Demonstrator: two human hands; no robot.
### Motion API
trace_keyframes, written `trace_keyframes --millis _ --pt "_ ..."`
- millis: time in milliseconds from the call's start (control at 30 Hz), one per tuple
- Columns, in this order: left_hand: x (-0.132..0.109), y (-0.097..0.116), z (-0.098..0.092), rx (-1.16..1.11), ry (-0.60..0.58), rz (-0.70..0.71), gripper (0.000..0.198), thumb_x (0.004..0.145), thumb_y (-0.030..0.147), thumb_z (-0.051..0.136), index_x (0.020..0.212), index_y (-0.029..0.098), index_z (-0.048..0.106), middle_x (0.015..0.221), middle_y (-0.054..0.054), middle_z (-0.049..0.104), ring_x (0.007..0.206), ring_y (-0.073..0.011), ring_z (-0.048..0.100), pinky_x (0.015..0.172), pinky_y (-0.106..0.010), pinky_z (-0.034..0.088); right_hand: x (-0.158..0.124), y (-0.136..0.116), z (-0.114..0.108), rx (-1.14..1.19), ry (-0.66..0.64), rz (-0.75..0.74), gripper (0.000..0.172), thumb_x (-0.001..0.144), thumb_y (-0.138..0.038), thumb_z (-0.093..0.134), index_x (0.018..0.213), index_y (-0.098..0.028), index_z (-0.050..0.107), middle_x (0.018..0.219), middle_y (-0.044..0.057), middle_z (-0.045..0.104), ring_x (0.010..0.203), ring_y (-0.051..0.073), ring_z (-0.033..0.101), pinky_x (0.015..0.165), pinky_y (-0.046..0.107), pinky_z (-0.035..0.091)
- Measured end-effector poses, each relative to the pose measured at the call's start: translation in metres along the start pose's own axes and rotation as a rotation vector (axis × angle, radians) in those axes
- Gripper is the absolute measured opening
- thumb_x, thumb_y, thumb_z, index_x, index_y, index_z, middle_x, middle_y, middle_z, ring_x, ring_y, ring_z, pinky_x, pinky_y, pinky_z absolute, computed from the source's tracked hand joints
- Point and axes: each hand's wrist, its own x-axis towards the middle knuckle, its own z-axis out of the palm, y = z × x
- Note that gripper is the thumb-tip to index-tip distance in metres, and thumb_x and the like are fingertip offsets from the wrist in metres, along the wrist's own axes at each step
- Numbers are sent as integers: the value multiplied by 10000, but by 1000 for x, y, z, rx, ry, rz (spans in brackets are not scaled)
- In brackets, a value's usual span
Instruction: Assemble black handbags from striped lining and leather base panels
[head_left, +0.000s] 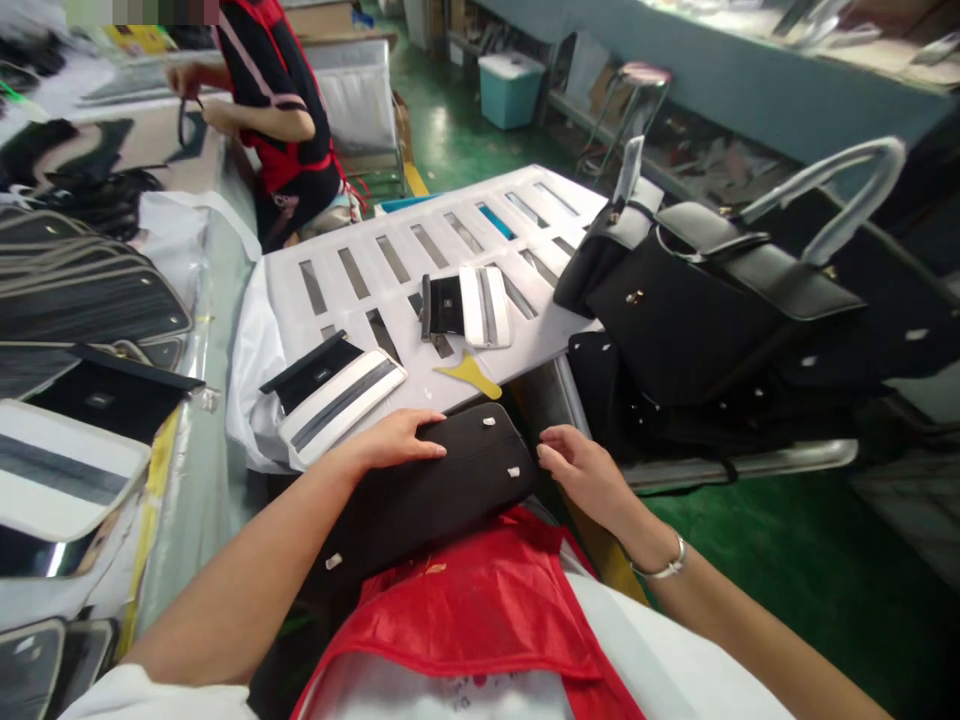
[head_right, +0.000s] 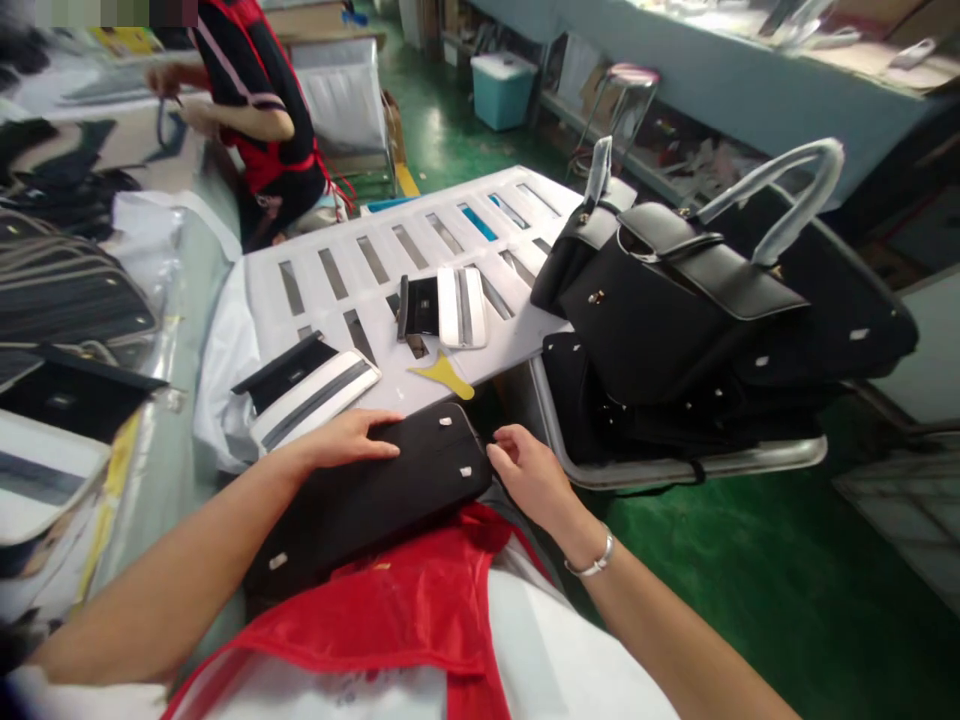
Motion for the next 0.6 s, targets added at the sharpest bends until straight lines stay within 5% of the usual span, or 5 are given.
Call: trace_keyframes --millis 133,367,500,600 --pt "1 -13 -10 -93 -85 33 606 694 437 667 1226 165 566 1193 -63 636 1071 -248 592 944 -316 442 25 -23 9 -49 -35 -29 265 786 -385 577 959 -184 573 766 14 619 674 135 559 591 243 433" --pt "-17 -31 -25 -97 -228 43 768 613 416 747 1309 214 494 1269 -51 577 1130 -251 546 966 -301 416 40 -35 12 -47 -367 301 312 787 -466 553 683 -190 452 477 -52 405 403 81 383 367 205 282" --pt "-31 -47 -31 -173 -295 37 781 588 404 764 1307 261 494 1174 -9 629 1044 -234 592 864 -263 465 38 -47 21 -182 -316 55 324 800 -413 550 617 -183 415 540 -39 412 475 73 359 414 205 249" --pt "-33 -54 -30 -200 -290 49 748 583 401 765 1278 272 518 1119 2 646 1001 -229 606 838 -260 471 26 -74 33 -198 -394 -163 309 848 -372 505 630 -187 388 566 -37 420 525 82 376 474 210 279"
